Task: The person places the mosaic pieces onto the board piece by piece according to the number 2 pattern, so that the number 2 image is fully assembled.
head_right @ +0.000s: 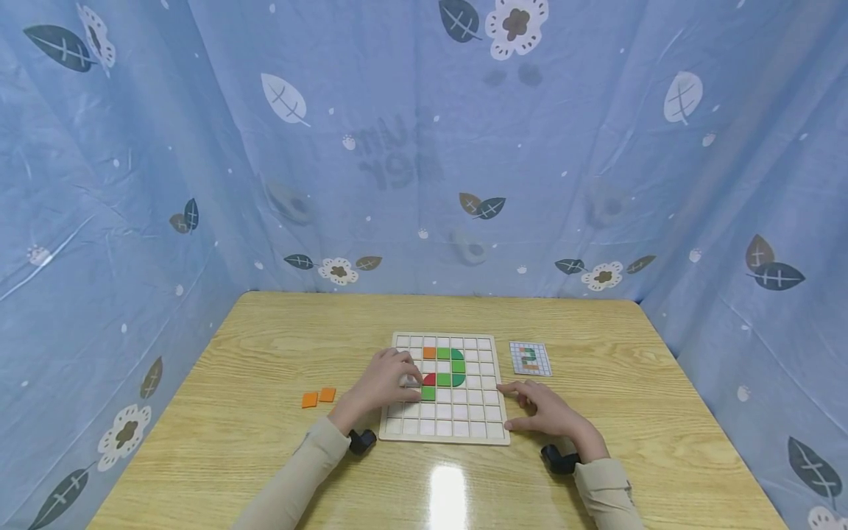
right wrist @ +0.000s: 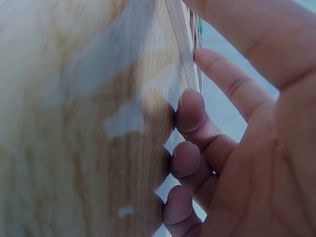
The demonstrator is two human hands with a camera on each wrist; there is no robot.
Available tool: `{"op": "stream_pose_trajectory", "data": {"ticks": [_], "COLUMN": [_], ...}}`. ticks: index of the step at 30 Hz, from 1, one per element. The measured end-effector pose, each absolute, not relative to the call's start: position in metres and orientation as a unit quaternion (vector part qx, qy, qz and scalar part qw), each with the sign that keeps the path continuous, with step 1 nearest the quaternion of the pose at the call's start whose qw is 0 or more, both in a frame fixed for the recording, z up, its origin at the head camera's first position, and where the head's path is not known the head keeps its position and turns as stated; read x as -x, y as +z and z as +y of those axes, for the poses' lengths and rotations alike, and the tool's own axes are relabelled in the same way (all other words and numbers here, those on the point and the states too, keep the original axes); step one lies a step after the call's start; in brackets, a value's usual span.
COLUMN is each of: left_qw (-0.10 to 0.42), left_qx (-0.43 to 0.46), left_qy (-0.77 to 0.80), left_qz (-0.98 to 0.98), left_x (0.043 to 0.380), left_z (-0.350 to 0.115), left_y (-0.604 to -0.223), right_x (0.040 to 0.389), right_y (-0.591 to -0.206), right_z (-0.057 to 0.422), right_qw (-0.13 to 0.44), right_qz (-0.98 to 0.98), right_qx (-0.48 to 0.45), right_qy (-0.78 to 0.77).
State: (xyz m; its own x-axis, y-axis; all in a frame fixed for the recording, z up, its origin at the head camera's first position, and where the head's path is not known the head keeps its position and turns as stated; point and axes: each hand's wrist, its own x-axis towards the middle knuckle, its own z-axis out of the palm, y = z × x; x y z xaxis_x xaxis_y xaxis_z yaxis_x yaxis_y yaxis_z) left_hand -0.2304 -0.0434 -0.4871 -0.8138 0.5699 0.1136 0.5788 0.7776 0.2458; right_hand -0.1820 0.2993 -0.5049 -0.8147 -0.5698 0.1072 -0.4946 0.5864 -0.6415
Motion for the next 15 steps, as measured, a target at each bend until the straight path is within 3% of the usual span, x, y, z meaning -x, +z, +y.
{"op": "stream_pose_trajectory", "data": {"ticks": [15], "left_qw": [0.041], "left_qx": [0.298], "left_qy": [-0.182], "left_qz": [-0.936], "left_x": [0.226], "left_z": [-0.078], "left_y": [-0.481], "right_x": [0.176], "right_y": [-0.495], "right_z": [0.292], "right_qw": [0.051], "right_qz": [0.888], "right_qx": [0.305], "right_qy": [-0.340]}}
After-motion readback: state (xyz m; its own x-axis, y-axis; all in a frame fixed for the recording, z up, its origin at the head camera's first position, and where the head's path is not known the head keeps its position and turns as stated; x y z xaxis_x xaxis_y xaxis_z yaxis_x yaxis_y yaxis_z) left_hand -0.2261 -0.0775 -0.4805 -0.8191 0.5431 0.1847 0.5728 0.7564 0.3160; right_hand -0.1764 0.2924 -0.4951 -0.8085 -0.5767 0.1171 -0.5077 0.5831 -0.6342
